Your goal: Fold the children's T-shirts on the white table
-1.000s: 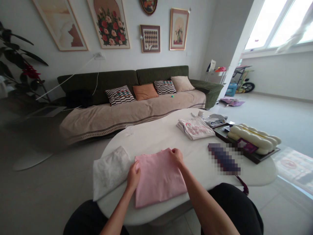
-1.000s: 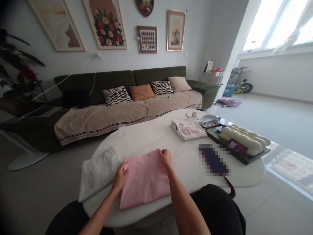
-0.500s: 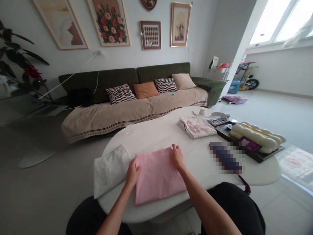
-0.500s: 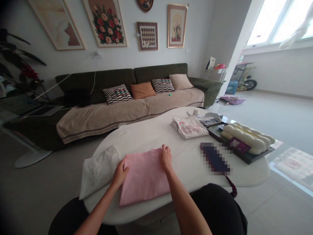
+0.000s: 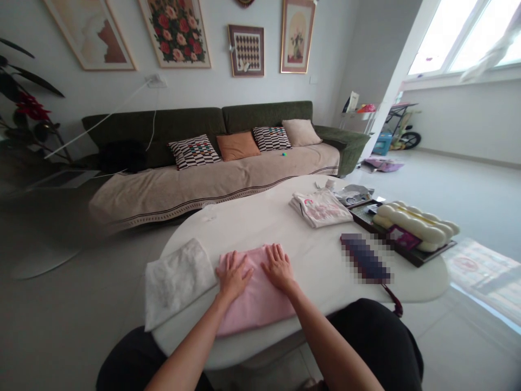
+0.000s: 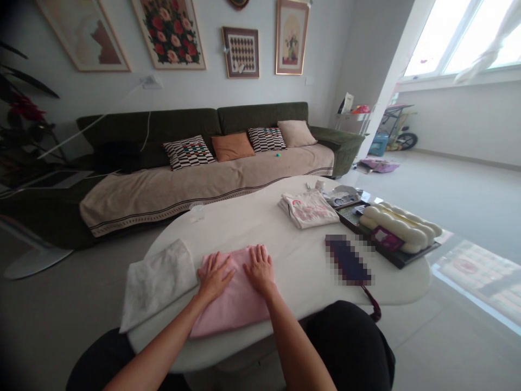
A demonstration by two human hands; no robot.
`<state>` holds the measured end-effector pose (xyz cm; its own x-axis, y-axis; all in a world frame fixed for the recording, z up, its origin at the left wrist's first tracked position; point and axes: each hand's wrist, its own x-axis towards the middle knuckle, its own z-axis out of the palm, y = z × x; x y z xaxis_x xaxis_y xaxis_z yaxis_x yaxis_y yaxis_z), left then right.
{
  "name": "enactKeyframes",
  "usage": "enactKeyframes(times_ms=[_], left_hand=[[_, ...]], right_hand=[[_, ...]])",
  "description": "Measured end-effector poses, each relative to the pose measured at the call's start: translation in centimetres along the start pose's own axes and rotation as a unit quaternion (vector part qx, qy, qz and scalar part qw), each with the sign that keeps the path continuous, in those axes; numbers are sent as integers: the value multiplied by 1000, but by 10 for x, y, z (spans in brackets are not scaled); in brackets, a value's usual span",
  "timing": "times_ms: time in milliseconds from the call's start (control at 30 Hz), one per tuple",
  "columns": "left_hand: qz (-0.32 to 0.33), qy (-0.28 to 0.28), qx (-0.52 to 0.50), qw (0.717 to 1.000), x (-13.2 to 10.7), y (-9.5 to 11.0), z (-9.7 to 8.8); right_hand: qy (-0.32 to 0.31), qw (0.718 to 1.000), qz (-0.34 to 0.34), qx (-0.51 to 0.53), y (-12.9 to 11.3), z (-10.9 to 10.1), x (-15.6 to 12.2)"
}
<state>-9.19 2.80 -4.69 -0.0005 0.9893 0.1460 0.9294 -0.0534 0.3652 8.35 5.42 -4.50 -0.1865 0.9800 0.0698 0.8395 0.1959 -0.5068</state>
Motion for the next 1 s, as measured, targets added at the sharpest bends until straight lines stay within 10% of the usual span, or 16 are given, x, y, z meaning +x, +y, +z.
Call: enactKeyframes(times_ms=[367, 600, 1000], left_hand=[[121, -115, 15, 986, 14, 64, 12], [107, -114, 60, 986, 13, 66, 17], [98, -114, 58, 987, 13, 68, 15]], right_hand=[[-2, 965, 158, 207, 63, -45, -75], [-67, 936, 153, 311, 63, -45, -103], [-3, 950, 184, 254, 59, -56, -112]])
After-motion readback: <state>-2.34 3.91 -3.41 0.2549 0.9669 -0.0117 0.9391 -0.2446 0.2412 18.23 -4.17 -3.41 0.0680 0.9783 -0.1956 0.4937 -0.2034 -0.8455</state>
